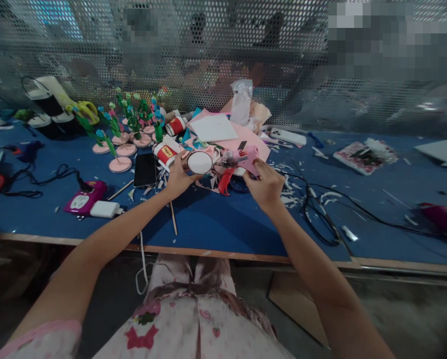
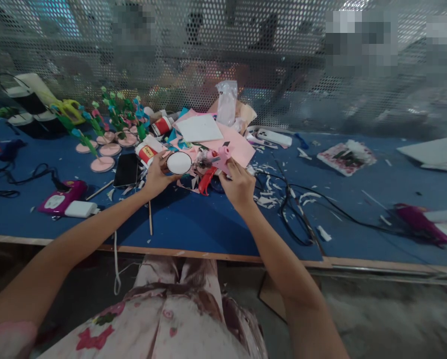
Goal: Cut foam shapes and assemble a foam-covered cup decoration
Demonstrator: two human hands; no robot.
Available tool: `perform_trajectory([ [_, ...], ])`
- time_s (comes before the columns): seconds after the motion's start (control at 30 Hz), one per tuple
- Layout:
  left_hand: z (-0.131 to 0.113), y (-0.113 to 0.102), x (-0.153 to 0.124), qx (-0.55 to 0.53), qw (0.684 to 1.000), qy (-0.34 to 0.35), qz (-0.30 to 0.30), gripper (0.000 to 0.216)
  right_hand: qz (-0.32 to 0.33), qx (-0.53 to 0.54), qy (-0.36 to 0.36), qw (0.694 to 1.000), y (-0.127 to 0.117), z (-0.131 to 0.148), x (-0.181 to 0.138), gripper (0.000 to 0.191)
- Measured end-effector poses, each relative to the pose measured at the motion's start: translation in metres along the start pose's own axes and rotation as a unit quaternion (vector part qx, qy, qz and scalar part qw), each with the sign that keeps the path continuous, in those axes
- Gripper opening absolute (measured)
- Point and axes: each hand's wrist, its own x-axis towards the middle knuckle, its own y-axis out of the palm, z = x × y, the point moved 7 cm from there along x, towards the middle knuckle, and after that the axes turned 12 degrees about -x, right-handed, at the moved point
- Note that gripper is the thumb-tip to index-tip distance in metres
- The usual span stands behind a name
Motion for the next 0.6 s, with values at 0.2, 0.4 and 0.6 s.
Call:
perform_trajectory([
  [0.2, 0.004, 0.0, 0.0, -0.009, 1.0, -0.01, 0.0, 0.093, -0.015, 0.014, -0.018, 1.0, -0.001, 0.002, -0.001, 0.022],
  [0.4, 0.0, 0.007, -0.003, -0.016, 0.999, -0.015, 0.042, 0.095, -0.013, 0.021, 0.0, 1.0, 0.0, 0.004, -0.002, 0.028],
  [0.6, -0.004, 0.013, -0.006, -0.001, 0.998, -0.002, 0.068, 0.097, -0.012, -0.011, -0.018, 1.0, 0.002, 0.009, -0.003, 0.026],
])
